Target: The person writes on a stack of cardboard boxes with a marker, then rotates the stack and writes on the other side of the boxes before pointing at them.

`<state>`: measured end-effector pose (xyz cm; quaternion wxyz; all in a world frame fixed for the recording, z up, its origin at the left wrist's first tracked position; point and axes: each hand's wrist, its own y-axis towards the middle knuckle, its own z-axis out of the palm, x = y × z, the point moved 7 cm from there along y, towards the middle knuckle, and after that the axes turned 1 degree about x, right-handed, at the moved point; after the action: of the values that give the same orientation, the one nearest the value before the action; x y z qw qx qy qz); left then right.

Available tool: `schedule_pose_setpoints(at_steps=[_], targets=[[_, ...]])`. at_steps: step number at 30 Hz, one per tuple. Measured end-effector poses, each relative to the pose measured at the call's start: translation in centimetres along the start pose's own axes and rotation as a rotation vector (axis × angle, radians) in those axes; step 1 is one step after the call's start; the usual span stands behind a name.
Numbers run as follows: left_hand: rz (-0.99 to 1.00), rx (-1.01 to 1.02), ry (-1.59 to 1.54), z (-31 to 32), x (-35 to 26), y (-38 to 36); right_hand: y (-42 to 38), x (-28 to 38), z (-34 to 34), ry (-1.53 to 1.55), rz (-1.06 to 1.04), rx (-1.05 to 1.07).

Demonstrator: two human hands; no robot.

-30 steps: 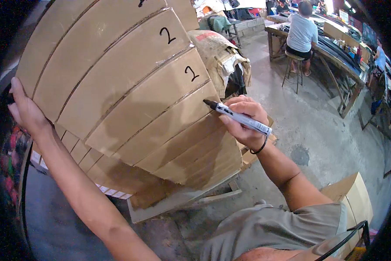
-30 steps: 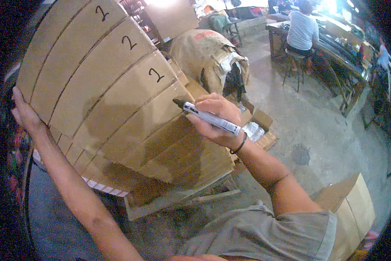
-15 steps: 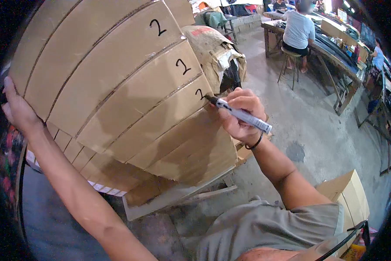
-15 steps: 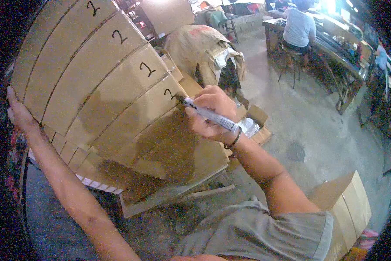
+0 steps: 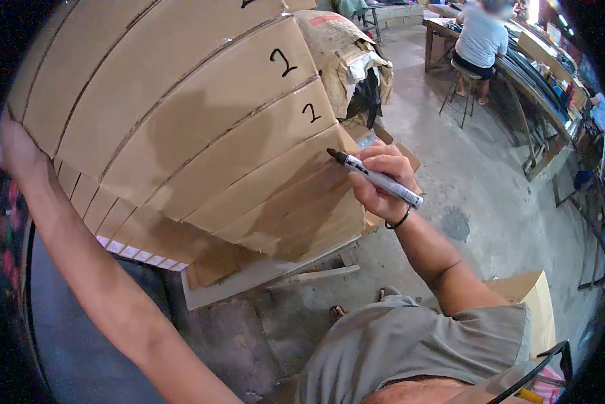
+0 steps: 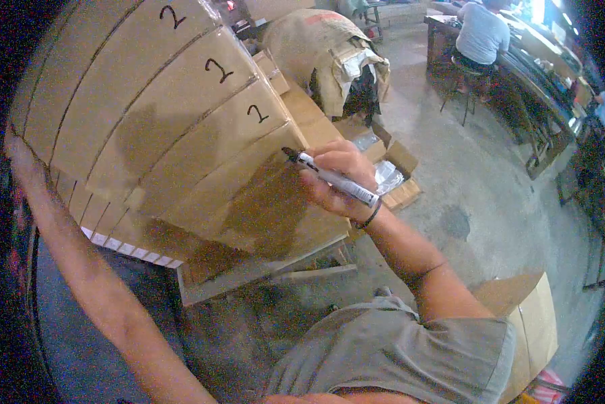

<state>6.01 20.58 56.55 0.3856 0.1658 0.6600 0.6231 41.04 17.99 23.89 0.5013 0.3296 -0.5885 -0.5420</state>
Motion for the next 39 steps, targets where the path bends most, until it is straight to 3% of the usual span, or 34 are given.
schedule_pose_setpoints(at_steps=[7, 10, 12, 14, 16, 21, 24, 25, 27, 28, 32, 33, 34, 35, 36, 37, 38, 39], targets=[[-0.036, -0.026, 0.013, -1.1, 2.8, 1.8, 0.5, 0.4, 0.4, -0.089, -0.025, 0.070], [-0.143, -0.053, 0.063, -1.1, 2.6, 0.7, 0.4, 0.2, 0.2, -0.074, -0.029, 0.013], [0.235, 0.136, -0.210, 1.4, -5.0, -4.1, 0.7, 0.4, 0.1, -0.068, -0.042, -0.014], [0.202, 0.108, -0.199, 1.5, -5.4, -4.1, 0.6, 0.5, -0.3, -0.059, -0.054, -0.038], [0.171, 0.078, -0.185, 1.2, -4.9, -3.8, 0.4, 0.2, 0.3, -0.054, -0.047, 0.084], [0.292, 0.094, -0.256, 1.5, -4.5, -3.7, 0.3, 0.3, 0.2, -0.066, -0.090, 0.022], [0.163, 0.044, -0.241, 1.1, -2.7, -1.2, 0.4, 0.1, -0.4, -0.061, -0.048, -0.006], [0.160, 0.043, -0.239, 0.8, -2.3, -0.9, 0.6, -0.3, -1.0, 0.070, 0.046, -0.050], [0.020, -0.161, 0.030, -0.8, -2.7, -2.3, 0.1, -1.1, -2.1, 0.242, 0.169, -0.087], [0.009, -0.157, 0.043, -1.5, -2.2, -3.2, -0.1, -1.0, -2.3, 0.247, 0.184, -0.078], [0.016, 0.021, -0.239, -4.8, 2.6, -11.0, -1.3, -1.4, -3.1, 0.343, 0.257, -0.122], [-0.475, -0.025, -0.499, -7.1, 7.9, -14.9, -1.7, -1.6, -3.1, 0.333, 0.199, -0.117], [-0.367, -0.052, -0.409, -7.3, 8.0, -20.3, -2.2, -1.5, -2.9, 0.320, 0.139, -0.116], [-0.420, -0.108, -0.389, -7.5, 10.0, -25.8, -2.8, -1.6, -2.8, 0.280, 0.142, -0.125], [-0.418, -0.096, -0.254, -5.8, 8.1, -30.2, -3.3, -1.8, -2.5, 0.277, 0.129, -0.133], [-0.358, 0.171, -0.258, -10.4, 16.7, -36.9, -3.9, -1.9, -2.1, 0.288, 0.098, -0.098], [-0.417, 0.070, -0.237, -6.9, 12.6, -38.1, -4.4, -1.8, -1.6, 0.297, 0.060, -0.062], [-0.489, 0.103, -0.301, -8.3, 17.7, -42.4, -5.3, -2.2, -1.6, 0.328, 0.108, -0.162]])
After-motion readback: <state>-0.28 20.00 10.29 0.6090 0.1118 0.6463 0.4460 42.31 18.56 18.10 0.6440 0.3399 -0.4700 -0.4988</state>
